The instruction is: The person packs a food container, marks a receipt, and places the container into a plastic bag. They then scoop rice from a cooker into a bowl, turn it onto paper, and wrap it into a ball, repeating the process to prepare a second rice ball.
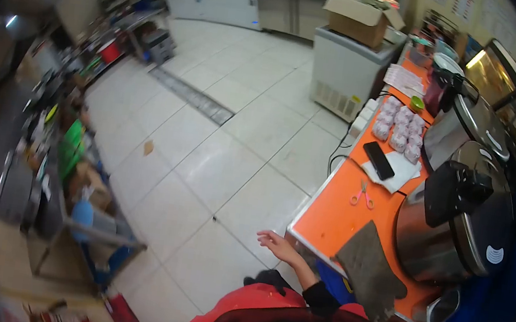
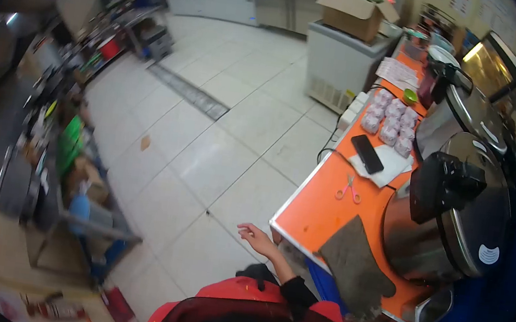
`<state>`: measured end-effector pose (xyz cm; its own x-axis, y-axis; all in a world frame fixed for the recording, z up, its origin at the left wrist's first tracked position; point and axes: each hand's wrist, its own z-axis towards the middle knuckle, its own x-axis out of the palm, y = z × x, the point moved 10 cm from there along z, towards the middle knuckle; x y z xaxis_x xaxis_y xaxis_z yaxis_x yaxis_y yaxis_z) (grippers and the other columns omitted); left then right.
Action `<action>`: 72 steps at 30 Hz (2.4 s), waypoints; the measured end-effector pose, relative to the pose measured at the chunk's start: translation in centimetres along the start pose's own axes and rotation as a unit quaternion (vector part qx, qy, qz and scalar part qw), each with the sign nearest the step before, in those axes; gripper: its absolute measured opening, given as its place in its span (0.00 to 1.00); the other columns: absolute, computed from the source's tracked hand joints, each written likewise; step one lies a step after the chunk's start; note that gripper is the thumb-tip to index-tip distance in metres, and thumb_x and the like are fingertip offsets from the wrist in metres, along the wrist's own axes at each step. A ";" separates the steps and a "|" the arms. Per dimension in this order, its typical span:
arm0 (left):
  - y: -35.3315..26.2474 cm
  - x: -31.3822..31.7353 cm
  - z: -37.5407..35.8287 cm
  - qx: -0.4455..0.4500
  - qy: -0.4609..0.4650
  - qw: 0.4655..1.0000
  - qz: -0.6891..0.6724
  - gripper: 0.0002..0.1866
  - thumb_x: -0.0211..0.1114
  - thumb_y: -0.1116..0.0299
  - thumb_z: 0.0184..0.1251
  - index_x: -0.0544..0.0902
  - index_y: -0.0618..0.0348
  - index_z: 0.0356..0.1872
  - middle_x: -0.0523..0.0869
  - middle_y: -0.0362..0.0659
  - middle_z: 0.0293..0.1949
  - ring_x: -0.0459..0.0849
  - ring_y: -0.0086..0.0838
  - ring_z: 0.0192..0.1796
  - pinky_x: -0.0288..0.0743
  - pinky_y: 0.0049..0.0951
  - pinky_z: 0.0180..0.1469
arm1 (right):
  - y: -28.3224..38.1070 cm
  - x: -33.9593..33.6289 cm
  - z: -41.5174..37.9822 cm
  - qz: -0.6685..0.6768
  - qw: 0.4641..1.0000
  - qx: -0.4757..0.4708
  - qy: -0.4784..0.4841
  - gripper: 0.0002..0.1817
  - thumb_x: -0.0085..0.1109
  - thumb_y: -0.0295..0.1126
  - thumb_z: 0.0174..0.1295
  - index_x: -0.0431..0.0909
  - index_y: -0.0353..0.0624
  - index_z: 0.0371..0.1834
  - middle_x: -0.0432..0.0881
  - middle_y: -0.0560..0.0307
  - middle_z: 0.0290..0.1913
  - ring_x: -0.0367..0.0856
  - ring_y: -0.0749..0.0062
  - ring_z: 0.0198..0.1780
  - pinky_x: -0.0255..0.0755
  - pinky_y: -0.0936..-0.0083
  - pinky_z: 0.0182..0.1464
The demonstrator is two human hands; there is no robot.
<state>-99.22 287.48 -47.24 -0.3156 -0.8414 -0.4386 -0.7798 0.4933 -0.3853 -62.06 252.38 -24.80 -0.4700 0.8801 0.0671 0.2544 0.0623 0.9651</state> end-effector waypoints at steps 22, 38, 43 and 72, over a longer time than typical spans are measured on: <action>-72.0 -23.6 42.9 0.138 0.189 0.893 0.383 0.15 0.55 0.62 0.62 0.76 0.55 0.48 0.83 0.46 0.38 0.82 0.31 0.35 0.73 0.32 0.33 | 21.4 -32.5 36.9 0.061 0.974 -0.095 -0.194 0.17 0.48 0.32 0.64 0.67 0.45 0.57 0.76 0.57 0.45 0.75 0.75 0.47 0.67 0.76 0.53; -152.5 12.1 44.6 0.651 0.217 0.565 0.458 0.22 0.58 0.58 0.60 0.73 0.54 0.54 0.82 0.56 0.38 0.80 0.48 0.43 0.73 0.42 0.46 | 19.4 -68.2 20.0 0.020 0.641 0.049 -0.765 0.12 0.51 0.32 0.64 0.74 0.42 0.49 0.79 0.61 0.38 0.75 0.82 0.40 0.69 0.81 0.43; -158.0 28.1 20.5 0.693 0.402 0.500 0.328 0.15 0.58 0.69 0.61 0.76 0.56 0.49 0.82 0.49 0.28 0.80 0.39 0.31 0.73 0.34 0.35 | 25.7 -82.3 10.5 0.002 0.513 -0.065 -0.856 0.10 0.51 0.28 0.65 0.74 0.40 0.48 0.80 0.60 0.38 0.76 0.81 0.37 0.70 0.82 0.40; -170.7 60.3 -21.0 0.786 0.532 0.098 0.301 0.18 0.60 0.54 0.61 0.82 0.60 0.40 0.77 0.44 0.54 0.58 0.41 0.70 0.25 0.59 0.67 | 40.1 -103.9 -1.5 -0.490 0.140 0.278 -0.814 0.28 0.63 0.39 0.47 0.73 0.63 0.56 0.66 0.60 0.62 0.58 0.60 0.66 0.41 0.43 0.66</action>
<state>3.57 147.91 9.17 -0.5788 0.3090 -0.7547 0.3348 -0.7538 -0.5654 -4.29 162.69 7.30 0.1905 -0.7675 -0.6121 0.9816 0.1559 0.1100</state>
